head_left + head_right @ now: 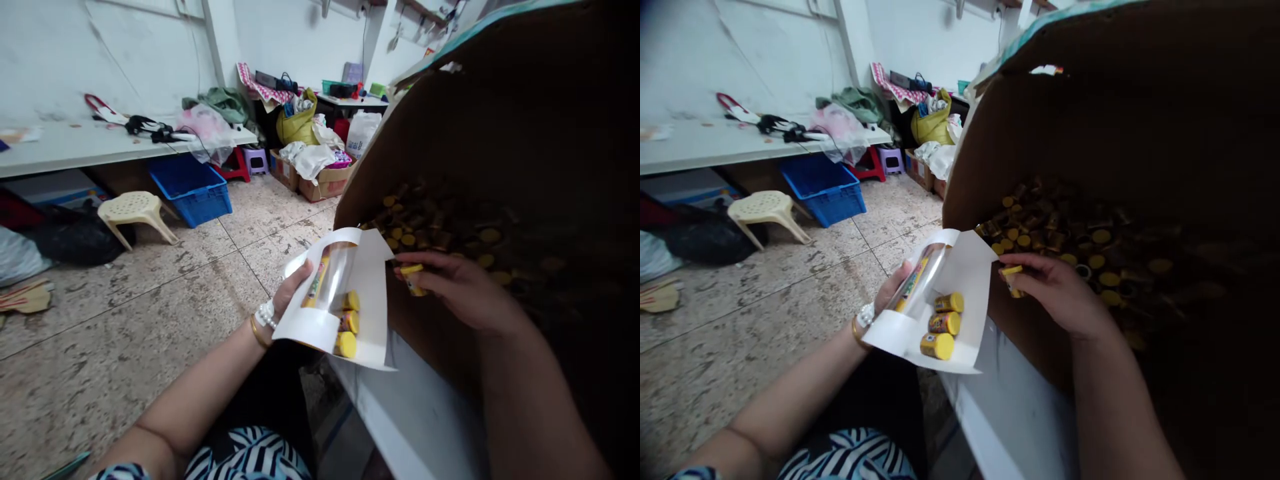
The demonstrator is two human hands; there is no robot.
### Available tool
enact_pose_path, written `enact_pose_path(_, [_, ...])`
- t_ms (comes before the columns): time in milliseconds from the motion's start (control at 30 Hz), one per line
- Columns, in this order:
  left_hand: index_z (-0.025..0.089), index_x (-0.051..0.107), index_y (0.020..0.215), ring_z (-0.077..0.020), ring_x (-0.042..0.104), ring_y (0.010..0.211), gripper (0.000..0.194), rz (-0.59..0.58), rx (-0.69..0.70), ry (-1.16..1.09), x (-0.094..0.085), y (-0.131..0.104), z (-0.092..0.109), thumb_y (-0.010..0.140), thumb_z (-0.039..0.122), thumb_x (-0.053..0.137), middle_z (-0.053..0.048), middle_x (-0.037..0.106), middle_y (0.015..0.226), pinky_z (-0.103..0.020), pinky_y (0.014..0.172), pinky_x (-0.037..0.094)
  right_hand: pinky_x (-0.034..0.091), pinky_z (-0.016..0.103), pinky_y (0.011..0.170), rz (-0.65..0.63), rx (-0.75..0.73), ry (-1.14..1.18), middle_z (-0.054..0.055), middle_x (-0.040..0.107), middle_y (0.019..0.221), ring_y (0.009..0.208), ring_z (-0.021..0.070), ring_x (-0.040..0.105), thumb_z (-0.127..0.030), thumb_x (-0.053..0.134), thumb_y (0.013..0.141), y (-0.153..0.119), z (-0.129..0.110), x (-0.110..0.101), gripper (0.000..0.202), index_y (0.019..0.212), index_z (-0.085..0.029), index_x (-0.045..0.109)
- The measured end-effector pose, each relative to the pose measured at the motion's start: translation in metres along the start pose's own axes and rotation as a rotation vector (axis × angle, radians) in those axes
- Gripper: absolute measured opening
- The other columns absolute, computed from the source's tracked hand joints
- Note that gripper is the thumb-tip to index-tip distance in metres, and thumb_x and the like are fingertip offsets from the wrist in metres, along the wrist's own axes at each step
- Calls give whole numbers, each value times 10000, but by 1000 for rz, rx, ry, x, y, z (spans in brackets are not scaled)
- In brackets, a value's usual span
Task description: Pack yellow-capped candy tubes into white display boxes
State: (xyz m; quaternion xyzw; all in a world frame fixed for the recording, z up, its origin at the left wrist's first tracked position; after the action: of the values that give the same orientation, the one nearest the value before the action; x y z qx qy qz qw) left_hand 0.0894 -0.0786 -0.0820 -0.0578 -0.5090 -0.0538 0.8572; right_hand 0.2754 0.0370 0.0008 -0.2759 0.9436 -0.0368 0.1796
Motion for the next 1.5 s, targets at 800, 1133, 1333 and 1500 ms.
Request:
enact_pose_path(800, [130, 659, 1144, -337, 760, 914, 590, 162, 183, 371, -4, 23, 16, 667, 423, 846, -111, 783, 915, -421, 845, 625, 485, 416, 657, 271, 330, -1231, 226, 738, 996, 891, 369, 710, -411, 600, 894, 22, 35, -47, 337, 1062, -147, 725])
enact_pose_path(1133, [150, 714, 923, -301, 765, 836, 313, 80, 105, 358, -6, 18, 18, 694, 331, 828, -61, 751, 737, -381, 816, 624, 549, 343, 706, 257, -204, -176, 13, 713, 916, 805, 208, 682, -297, 710, 733, 16, -6, -15, 315, 1040, -269, 647])
enact_pose_path(1333, [135, 742, 940, -311, 766, 786, 290, 60, 46, 368, -13, 13, 16, 750, 350, 788, -72, 750, 700, -425, 823, 623, 554, 306, 731, 197, -320, 165, -27, 718, 912, 799, 165, 694, -311, 768, 732, 17, -11, 30, 326, 991, -263, 576])
enact_pose_path(1500, [158, 740, 850, -271, 749, 689, 280, 94, 98, 345, -16, 13, 18, 718, 390, 823, -33, 702, 608, -380, 766, 627, 526, 331, 750, 345, -446, -444, 20, 742, 981, 906, 217, 694, -351, 794, 798, 5, -22, 47, 271, 992, -242, 639])
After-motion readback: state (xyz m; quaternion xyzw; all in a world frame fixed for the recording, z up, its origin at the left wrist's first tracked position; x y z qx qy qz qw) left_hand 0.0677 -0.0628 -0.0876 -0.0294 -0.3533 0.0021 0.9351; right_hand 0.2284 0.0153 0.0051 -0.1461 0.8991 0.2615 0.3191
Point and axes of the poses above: each hand's wrist, its own y-axis towards the middle knuckle, its own x-axis out of the palm, z = x × y, the point moved 8 cm from there along y, towards the middle knuckle
